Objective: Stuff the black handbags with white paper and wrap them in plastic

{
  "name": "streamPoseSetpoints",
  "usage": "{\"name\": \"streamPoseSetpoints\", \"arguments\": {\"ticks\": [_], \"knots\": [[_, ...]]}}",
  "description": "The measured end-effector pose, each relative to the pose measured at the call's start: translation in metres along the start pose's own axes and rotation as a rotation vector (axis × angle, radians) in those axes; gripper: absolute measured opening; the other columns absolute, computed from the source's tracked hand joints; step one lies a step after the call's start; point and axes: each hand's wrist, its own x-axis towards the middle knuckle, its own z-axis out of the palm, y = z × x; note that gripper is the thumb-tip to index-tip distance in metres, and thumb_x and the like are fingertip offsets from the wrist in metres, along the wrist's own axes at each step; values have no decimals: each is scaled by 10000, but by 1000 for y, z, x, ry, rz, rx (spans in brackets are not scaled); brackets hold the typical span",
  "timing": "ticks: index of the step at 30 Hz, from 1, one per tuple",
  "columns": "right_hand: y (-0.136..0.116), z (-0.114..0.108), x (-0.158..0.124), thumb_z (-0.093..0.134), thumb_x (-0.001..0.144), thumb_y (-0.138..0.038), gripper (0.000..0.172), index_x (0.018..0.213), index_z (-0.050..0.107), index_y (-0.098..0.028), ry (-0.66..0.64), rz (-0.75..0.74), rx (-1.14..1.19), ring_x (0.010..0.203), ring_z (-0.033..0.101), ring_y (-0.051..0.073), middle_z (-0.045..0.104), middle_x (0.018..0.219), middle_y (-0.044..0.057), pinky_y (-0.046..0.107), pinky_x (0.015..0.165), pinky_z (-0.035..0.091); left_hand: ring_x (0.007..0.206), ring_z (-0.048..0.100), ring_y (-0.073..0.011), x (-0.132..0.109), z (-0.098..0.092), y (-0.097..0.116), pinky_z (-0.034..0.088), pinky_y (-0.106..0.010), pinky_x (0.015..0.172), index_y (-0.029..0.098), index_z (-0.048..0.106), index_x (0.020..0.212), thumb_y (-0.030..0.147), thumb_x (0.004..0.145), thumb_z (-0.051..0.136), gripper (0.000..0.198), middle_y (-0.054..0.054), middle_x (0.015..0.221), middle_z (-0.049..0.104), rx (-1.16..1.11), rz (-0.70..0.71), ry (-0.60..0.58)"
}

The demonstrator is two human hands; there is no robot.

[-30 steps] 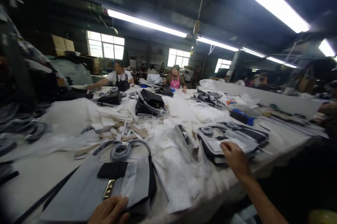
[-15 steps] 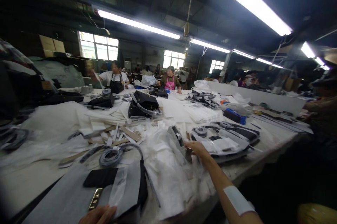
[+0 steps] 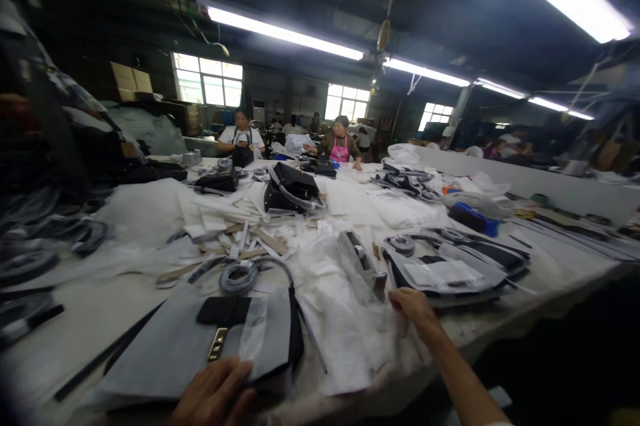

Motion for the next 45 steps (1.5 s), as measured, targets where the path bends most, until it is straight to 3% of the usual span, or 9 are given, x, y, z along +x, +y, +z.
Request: {"name": "streamPoseSetpoints", "arguments": {"ticks": [4,7,12,15,20,25,34,41,45], "knots": [[-17,-6,-14,636,592,-565,384,629,700,-188,-47,-72,-94,648,575,214,656,637,61,295,538,386,891,666,-210,4,-8,12,547,-336,793,221,609,1138,348,1045,395,266,-63,978,676,-74,-100,-90],[-70,16,-40,644,716,-598,443,775,738,-169,-366,-274,-121,639,569,179,674,691,56,280,574,417,897,644,-222,7,-11,18,534,-360,804,222,590,1129,311,1029,416,220,-62,980,655,-128,-158,-158],[-166,110,-96,714,765,-419,269,769,730,-150,-1197,-423,-197,624,590,126,672,678,10,219,589,434,864,613,-242,10,-11,23,514,-383,766,209,567,1117,262,993,435,189,-66,947,623,-158,-199,-160],[-195,171,-106,742,737,-357,204,769,738,-156,-1416,-510,-509,595,583,113,636,621,-27,197,551,423,844,596,-248,8,-8,26,506,-393,755,212,559,1086,224,961,444,170,-61,927,603,-159,-221,-165],[-205,248,-99,847,657,-323,216,646,714,-154,-1304,-794,-1288,561,598,145,595,527,-36,217,524,410,822,582,-240,-4,11,28,500,-386,767,216,550,1046,195,900,476,164,-58,903,574,-137,-252,-103],[-197,283,-97,917,516,-338,346,460,622,-165,-1193,-935,-1453,621,659,255,616,512,32,310,603,481,828,588,-247,-9,21,29,503,-395,781,203,544,1084,175,863,456,240,-67,908,572,-126,-240,-35],[-211,244,-66,927,515,-501,638,1035,759,-173,-845,-936,-1317,989,694,363,746,1043,147,404,845,531,832,594,-239,1,7,27,516,-379,776,204,545,1091,121,827,490,283,-52,908,591,-120,-216,-60],[-162,223,-71,928,504,-441,1033,1425,530,-196,-800,-888,-896,1307,515,383,562,1418,170,487,1098,395,809,580,-246,-6,22,29,505,-391,741,204,566,1044,169,869,435,221,-70,879,591,-95,-235,44],[-154,210,-100,862,665,-290,818,1409,546,-165,-527,-901,-683,1383,443,365,514,1470,182,534,1175,300,737,565,-231,-7,32,27,497,-372,677,203,573,982,191,888,423,177,-60,817,566,-66,-218,118]]}}
